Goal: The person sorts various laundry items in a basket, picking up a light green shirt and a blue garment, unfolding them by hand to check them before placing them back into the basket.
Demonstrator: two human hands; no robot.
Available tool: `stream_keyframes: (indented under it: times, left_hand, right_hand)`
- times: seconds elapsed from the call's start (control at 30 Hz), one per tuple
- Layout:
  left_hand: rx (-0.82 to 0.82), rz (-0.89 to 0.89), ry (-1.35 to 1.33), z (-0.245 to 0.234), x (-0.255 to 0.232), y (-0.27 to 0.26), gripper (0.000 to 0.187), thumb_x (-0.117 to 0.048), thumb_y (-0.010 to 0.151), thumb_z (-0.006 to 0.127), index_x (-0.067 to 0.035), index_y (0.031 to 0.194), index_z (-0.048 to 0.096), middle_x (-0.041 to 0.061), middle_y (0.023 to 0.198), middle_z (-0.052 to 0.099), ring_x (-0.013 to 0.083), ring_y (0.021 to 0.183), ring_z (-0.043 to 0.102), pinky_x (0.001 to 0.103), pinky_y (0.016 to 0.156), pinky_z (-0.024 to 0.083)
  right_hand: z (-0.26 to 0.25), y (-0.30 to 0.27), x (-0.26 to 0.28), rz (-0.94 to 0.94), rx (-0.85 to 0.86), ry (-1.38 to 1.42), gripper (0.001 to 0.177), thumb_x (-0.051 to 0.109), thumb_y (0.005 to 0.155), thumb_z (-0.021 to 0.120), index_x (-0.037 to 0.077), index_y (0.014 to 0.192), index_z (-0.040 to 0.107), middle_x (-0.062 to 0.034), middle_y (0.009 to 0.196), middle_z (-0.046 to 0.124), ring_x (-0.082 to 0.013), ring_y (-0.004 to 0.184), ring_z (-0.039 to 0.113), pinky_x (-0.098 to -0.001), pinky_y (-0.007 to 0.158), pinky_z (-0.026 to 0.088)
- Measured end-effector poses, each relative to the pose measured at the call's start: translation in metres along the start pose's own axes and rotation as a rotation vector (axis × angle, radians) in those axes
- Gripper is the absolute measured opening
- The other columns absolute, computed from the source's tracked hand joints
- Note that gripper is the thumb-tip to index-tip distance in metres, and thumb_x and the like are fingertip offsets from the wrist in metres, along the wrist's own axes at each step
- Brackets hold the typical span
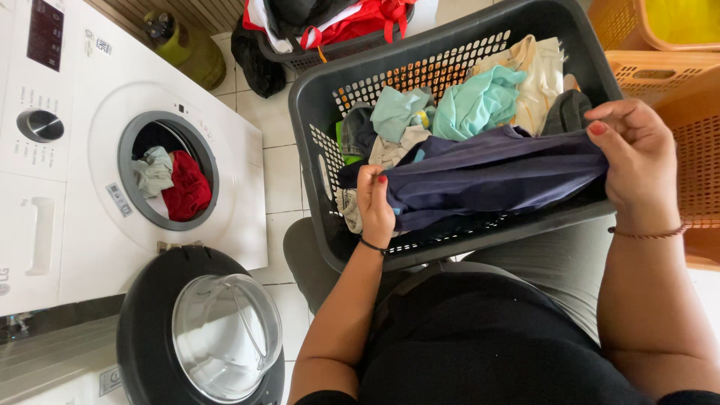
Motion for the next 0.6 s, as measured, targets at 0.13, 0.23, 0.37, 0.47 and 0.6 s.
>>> stream_keyframes:
  times: [0.13, 0.23, 0.37, 0.47, 0.6]
  left_hand:
    - [0.041, -0.034, 0.038, 0.002, 0.005, -0.002, 0.005, -0.004, 0.102, 0.05, -0.003, 0.103, 0.054, -0.003, 0.089, 0.047, 0.0041, 0.078, 0.039, 0.022, 0.071, 0.033]
    - [0.054, -0.011, 0.094, 0.004, 0.0, 0.0, 0.003, -0.003, 0.101, 0.054, -0.003, 0.103, 0.056, -0.002, 0.087, 0.05, 0.0055, 0.078, 0.043, 0.023, 0.071, 0.035]
    - [0.07, 0.0, 0.21, 0.008, -0.019, 0.004, 0.014, -0.008, 0.099, 0.062, -0.003, 0.111, 0.059, -0.001, 0.087, 0.058, 0.0068, 0.075, 0.051, 0.025, 0.069, 0.041]
    - [0.061, -0.01, 0.493, 0.013, -0.038, 0.006, 0.024, -0.018, 0.094, 0.072, -0.004, 0.112, 0.066, 0.004, 0.077, 0.062, 0.0126, 0.065, 0.054, 0.027, 0.063, 0.042]
    - [0.088, -0.056, 0.751, 0.022, -0.053, 0.01, 0.029, -0.032, 0.085, 0.081, -0.008, 0.099, 0.075, 0.009, 0.064, 0.064, 0.0219, 0.057, 0.063, 0.03, 0.057, 0.045]
  right_hand:
    - [0.003, 0.007, -0.015, -0.081, -0.052, -0.238, 0.006, -0.004, 0.114, 0.07, -0.002, 0.115, 0.064, 0.0013, 0.089, 0.061, -0.0001, 0.077, 0.051, -0.0142, 0.072, 0.039]
    - [0.017, 0.01, -0.013, -0.075, -0.058, -0.371, 0.013, -0.002, 0.109, 0.07, -0.001, 0.122, 0.067, 0.0002, 0.095, 0.062, -0.0026, 0.081, 0.055, -0.0166, 0.073, 0.043]
    - [0.049, -0.002, 0.016, -0.401, -0.009, -0.775, 0.026, -0.003, 0.093, 0.076, -0.001, 0.118, 0.07, -0.0136, 0.109, 0.07, -0.0245, 0.098, 0.066, -0.0306, 0.082, 0.053]
    - [0.075, -0.015, 0.03, -0.491, 0.148, -0.851, 0.023, 0.002, 0.091, 0.079, 0.002, 0.113, 0.071, -0.0152, 0.112, 0.072, -0.0318, 0.103, 0.07, -0.0352, 0.086, 0.056]
    - [0.107, -0.028, 0.033, -0.547, 0.442, -0.817, 0.024, 0.011, 0.086, 0.079, 0.005, 0.109, 0.072, -0.0095, 0.107, 0.071, -0.03, 0.098, 0.071, -0.0376, 0.085, 0.056]
Point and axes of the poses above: each hand's wrist, its own y-axis towards the middle knuckle, its own z-axis out of the palm, x = y × z, the point moved 3 cm from there along y, towards the middle knuckle
